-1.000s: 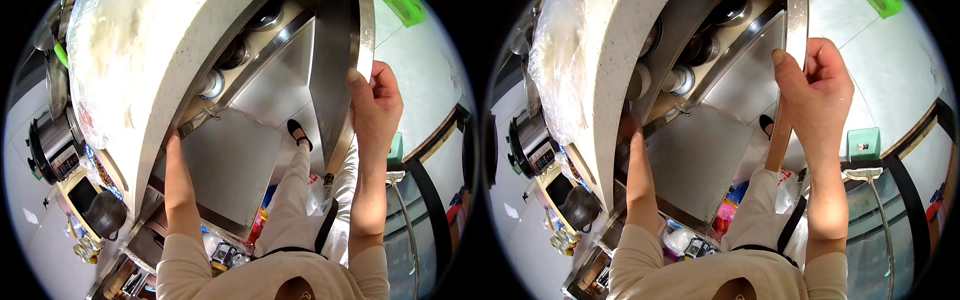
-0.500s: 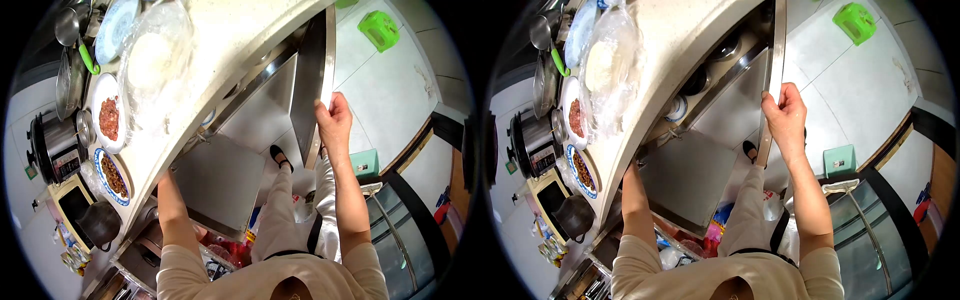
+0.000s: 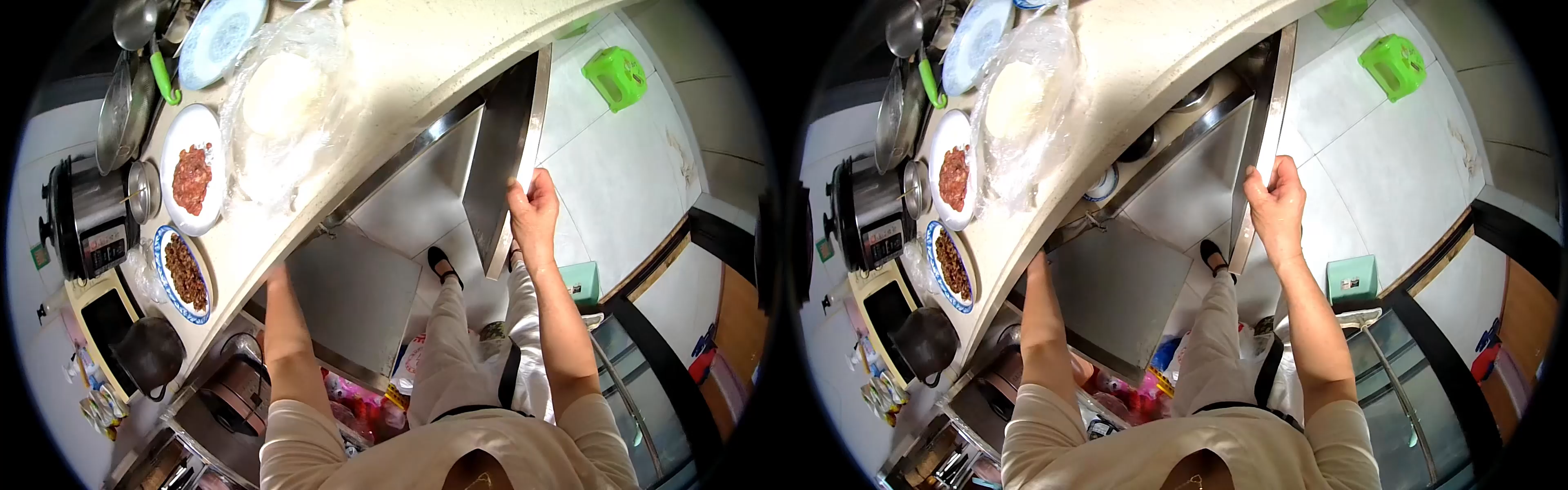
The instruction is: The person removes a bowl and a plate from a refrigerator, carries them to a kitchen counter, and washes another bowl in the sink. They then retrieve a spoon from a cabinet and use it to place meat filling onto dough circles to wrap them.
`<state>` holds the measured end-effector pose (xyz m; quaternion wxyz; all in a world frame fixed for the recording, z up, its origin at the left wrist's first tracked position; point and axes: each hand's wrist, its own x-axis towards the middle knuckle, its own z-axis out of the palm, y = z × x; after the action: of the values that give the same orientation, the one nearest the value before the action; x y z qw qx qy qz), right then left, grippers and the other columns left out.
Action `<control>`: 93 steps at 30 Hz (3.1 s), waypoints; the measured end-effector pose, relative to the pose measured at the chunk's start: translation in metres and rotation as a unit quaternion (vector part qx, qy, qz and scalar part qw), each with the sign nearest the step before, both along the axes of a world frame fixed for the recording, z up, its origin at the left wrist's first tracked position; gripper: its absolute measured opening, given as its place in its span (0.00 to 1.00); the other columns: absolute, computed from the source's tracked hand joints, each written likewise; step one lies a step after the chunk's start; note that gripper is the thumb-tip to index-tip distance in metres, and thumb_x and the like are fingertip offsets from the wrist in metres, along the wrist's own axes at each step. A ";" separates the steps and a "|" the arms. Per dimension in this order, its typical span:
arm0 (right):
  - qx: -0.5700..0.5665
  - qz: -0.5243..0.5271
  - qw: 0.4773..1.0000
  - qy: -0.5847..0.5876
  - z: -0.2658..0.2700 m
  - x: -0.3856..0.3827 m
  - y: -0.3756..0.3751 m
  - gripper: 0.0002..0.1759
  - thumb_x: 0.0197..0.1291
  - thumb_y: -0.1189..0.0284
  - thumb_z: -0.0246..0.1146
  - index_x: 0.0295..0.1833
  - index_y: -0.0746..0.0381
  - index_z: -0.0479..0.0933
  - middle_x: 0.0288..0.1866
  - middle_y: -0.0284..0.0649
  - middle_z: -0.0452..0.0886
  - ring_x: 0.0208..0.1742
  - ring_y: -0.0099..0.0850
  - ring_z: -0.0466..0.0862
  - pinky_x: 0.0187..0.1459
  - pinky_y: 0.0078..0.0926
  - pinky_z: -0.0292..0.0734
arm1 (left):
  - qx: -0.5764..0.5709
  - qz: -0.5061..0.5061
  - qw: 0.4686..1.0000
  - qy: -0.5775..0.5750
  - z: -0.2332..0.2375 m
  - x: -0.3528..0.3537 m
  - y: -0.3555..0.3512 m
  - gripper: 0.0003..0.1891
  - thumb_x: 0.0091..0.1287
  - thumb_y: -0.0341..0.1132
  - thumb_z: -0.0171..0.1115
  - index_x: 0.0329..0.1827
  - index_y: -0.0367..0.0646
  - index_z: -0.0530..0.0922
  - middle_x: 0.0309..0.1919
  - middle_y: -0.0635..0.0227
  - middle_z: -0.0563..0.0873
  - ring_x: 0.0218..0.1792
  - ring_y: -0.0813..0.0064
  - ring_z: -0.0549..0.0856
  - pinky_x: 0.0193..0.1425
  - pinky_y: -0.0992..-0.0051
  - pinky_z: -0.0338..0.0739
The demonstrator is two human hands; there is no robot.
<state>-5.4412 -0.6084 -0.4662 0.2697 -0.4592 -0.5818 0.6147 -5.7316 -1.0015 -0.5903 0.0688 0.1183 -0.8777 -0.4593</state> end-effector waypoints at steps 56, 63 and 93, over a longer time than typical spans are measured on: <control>-0.221 0.088 0.965 0.108 0.175 0.008 0.424 0.33 0.44 0.78 0.52 0.62 0.58 0.61 0.43 0.37 0.75 0.36 0.25 0.77 0.23 0.20 0.73 | 0.533 0.345 0.770 -0.065 0.075 0.186 0.263 0.18 0.68 0.45 0.41 0.46 0.41 0.73 0.41 0.63 0.80 0.39 0.59 0.79 0.39 0.60 0.78; -0.198 0.056 0.969 0.134 0.182 -0.019 0.504 0.31 0.47 0.77 0.52 0.62 0.57 0.62 0.44 0.37 0.76 0.38 0.26 0.78 0.26 0.21 0.75 | 0.546 0.414 0.728 -0.027 0.168 0.155 0.348 0.27 0.68 0.50 0.36 0.61 0.38 0.63 0.58 0.63 0.72 0.56 0.61 0.73 0.49 0.65 0.76; 0.311 -0.083 0.933 0.163 0.257 -0.209 1.102 0.28 0.65 0.67 0.51 0.68 0.65 0.54 0.62 0.46 0.67 0.58 0.31 0.70 0.55 0.25 0.67 | 0.625 -0.082 0.707 -0.320 0.329 0.057 1.084 0.28 0.57 0.43 0.60 0.60 0.43 0.68 0.54 0.63 0.77 0.54 0.62 0.76 0.59 0.59 0.70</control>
<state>-5.6501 0.4932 -0.2092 0.5399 -0.2928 -0.6517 0.4451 -5.6750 0.0824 -0.2608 -0.3439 0.2017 -0.3656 -0.8411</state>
